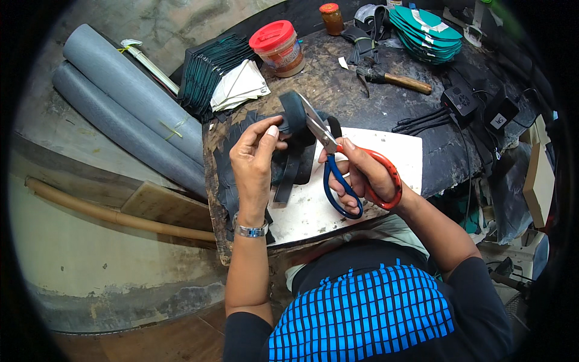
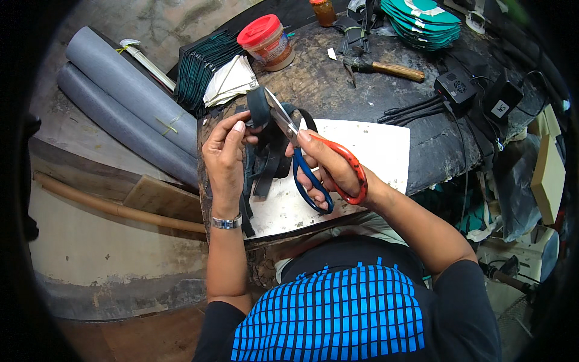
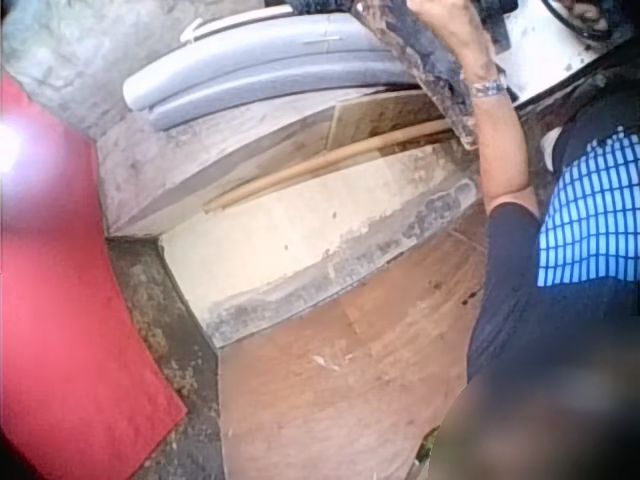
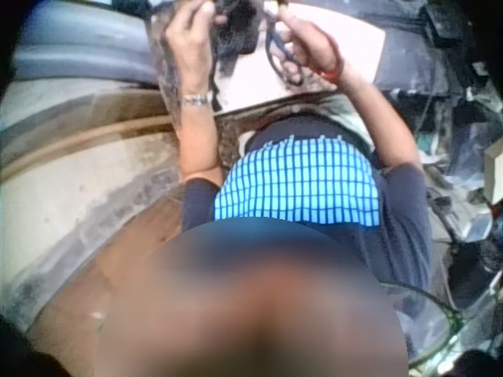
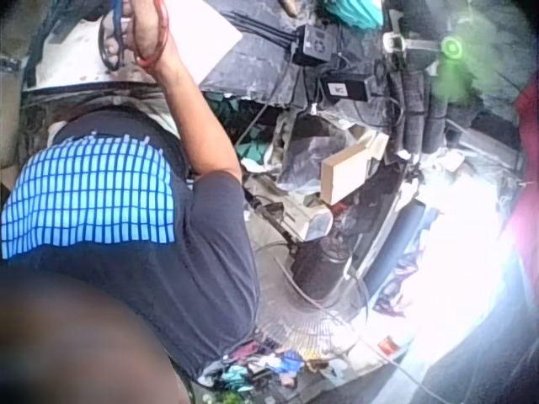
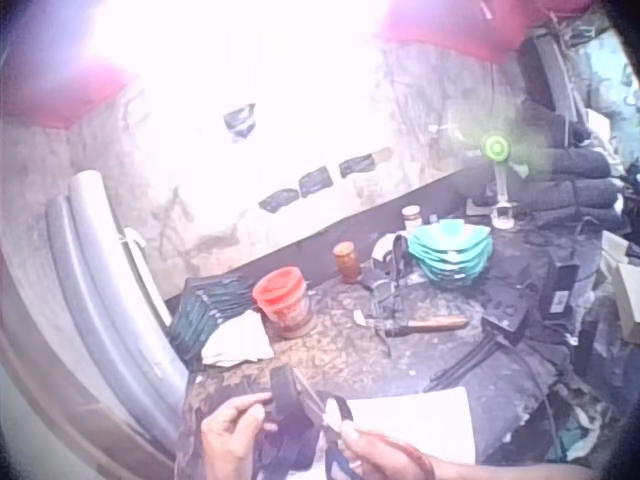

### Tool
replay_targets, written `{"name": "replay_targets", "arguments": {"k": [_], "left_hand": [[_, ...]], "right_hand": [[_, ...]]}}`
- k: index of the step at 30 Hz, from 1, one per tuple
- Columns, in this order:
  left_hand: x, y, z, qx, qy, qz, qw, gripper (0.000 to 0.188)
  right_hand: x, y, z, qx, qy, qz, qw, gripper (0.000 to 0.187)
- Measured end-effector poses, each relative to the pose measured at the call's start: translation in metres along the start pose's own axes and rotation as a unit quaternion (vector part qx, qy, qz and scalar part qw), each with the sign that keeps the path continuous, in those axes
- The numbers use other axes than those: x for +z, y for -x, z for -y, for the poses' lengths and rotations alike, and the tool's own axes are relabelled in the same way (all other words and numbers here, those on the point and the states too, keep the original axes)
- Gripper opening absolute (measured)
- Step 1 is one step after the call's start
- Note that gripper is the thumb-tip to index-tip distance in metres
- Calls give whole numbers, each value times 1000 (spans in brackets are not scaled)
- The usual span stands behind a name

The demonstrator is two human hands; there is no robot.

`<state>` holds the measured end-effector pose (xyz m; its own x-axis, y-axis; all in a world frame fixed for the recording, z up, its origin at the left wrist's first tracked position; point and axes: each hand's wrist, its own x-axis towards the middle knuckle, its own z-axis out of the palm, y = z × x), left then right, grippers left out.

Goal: The person uses red-handled scissors to cut a long black rubber strip into shorter pieces on a cluttered workbench. They repeatedly pick up strips, cut them, and place the cut pieces on the table, occasionally folding or aligning the pieces by hand.

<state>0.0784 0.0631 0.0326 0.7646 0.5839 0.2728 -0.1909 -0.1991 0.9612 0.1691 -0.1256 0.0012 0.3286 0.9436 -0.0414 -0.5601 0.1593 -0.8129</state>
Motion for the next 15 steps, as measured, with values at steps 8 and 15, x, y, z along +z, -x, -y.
{"name": "replay_targets", "arguments": {"k": [8, 15], "left_hand": [[7, 3, 16, 55, 102, -15, 993, 40], [-3, 6, 7, 17, 129, 32, 991, 58]], "right_hand": [[7, 8, -4, 17, 61, -3, 998, 51], [14, 16, -3, -1, 156, -69, 985, 43]]}}
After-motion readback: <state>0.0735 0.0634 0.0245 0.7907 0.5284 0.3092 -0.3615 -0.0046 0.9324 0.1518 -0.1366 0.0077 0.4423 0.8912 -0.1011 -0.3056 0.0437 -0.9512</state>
